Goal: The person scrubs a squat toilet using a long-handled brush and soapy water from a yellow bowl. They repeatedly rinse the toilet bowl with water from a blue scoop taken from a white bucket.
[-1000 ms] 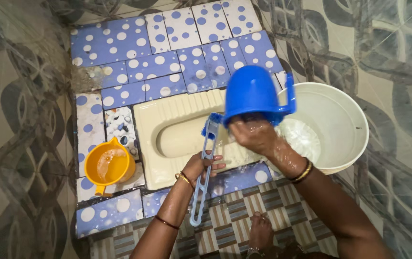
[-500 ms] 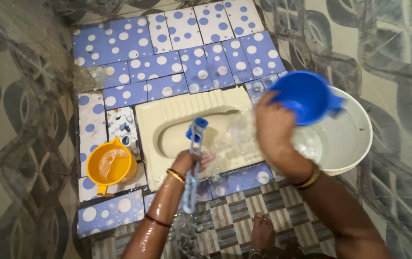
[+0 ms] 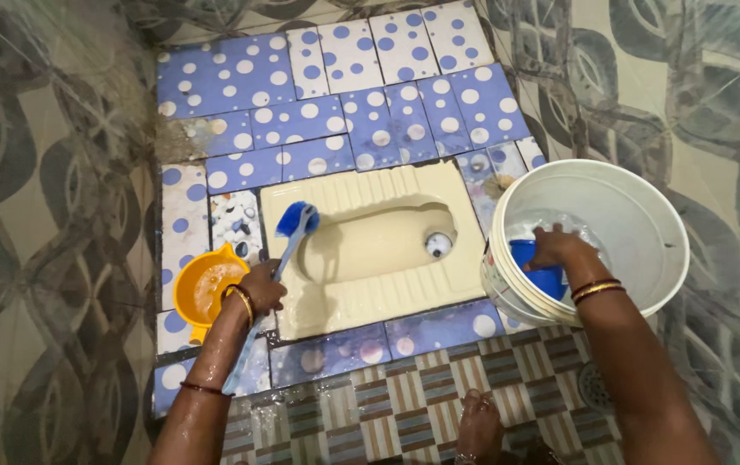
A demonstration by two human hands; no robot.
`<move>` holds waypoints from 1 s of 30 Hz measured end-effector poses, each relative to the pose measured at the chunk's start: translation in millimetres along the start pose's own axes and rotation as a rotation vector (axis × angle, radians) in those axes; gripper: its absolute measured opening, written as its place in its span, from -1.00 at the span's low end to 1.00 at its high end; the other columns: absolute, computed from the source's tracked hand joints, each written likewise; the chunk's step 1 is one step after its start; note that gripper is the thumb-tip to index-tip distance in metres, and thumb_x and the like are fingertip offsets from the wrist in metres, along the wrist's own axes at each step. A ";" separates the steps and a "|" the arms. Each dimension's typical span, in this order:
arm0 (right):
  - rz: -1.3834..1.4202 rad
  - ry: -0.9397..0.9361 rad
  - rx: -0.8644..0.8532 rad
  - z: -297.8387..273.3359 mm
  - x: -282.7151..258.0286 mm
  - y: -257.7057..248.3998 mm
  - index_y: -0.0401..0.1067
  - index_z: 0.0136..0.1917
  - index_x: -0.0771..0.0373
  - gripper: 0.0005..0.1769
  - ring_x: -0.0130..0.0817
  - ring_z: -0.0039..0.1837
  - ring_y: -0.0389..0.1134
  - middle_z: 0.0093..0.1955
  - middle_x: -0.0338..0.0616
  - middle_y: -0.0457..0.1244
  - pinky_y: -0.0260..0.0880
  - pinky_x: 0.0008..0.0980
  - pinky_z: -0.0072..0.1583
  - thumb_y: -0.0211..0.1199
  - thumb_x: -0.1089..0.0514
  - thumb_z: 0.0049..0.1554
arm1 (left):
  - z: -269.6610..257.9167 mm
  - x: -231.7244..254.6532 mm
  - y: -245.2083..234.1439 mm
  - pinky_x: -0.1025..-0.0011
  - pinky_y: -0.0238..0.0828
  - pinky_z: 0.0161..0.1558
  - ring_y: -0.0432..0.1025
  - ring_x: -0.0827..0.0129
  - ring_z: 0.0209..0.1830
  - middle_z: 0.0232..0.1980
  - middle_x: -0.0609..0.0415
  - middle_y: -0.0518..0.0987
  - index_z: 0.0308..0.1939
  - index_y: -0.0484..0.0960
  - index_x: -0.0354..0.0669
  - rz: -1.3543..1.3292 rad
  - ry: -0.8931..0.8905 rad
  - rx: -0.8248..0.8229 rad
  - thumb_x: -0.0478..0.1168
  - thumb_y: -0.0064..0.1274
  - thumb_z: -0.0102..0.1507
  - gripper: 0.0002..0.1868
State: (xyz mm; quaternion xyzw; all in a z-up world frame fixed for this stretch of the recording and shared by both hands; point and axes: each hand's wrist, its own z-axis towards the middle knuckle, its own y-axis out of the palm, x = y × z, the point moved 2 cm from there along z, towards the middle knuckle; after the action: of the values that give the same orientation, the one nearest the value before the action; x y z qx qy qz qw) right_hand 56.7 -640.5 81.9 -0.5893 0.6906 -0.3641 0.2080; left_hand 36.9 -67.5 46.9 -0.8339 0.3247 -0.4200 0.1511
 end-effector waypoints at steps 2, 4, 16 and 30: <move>-0.042 -0.026 -0.033 13.6 -0.7 9.5 0.30 0.47 -0.08 -0.23 0.04 0.52 0.17 0.51 -0.01 0.15 0.13 0.20 0.47 0.43 -0.03 0.01 | 4.1 -12.0 -2.5 0.33 0.52 -0.46 0.63 0.12 -0.43 -0.20 -0.31 0.71 0.50 0.25 -0.21 0.109 -0.023 0.022 -0.37 -0.03 0.15 -0.23; -0.084 -0.062 -0.033 29.6 -2.7 24.7 0.31 0.47 -0.06 -0.21 0.03 0.52 0.19 0.52 -0.01 0.15 0.21 0.10 0.46 0.45 -0.02 -0.01 | 3.8 -23.7 -4.0 0.38 0.50 -0.46 0.63 0.17 -0.45 -0.27 -0.26 0.72 0.44 0.36 -0.22 0.133 0.048 0.053 -0.36 -0.04 0.14 -0.29; -0.017 -0.203 0.133 34.9 60.4 18.1 0.59 0.07 0.22 -0.50 -0.01 0.14 0.51 0.06 0.08 0.47 0.50 -0.14 0.20 0.56 -0.05 -0.08 | -23.2 -9.1 -13.1 0.35 0.43 -0.61 0.67 0.19 -0.34 -0.07 0.06 0.46 0.46 0.20 -0.19 -0.323 0.046 -0.061 -0.42 -0.16 0.21 -0.31; 0.012 -0.763 0.720 -219.0 -143.7 -159.2 0.59 -0.18 0.22 -0.65 0.07 -0.05 0.43 -0.17 0.09 0.40 0.41 -0.02 0.05 0.41 -0.11 -0.04 | -11.5 -18.5 -24.0 0.36 0.39 -0.62 0.67 0.16 -0.25 -0.12 0.04 0.48 0.50 0.16 -0.15 -0.512 0.091 0.009 -0.39 -0.19 0.24 -0.31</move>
State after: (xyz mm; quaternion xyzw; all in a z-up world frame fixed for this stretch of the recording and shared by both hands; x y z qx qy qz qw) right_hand 36.8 -451.8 322.6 -0.5671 0.4000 -0.3368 0.6364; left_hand 29.6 -37.1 55.2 -0.8685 0.1075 -0.4831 0.0285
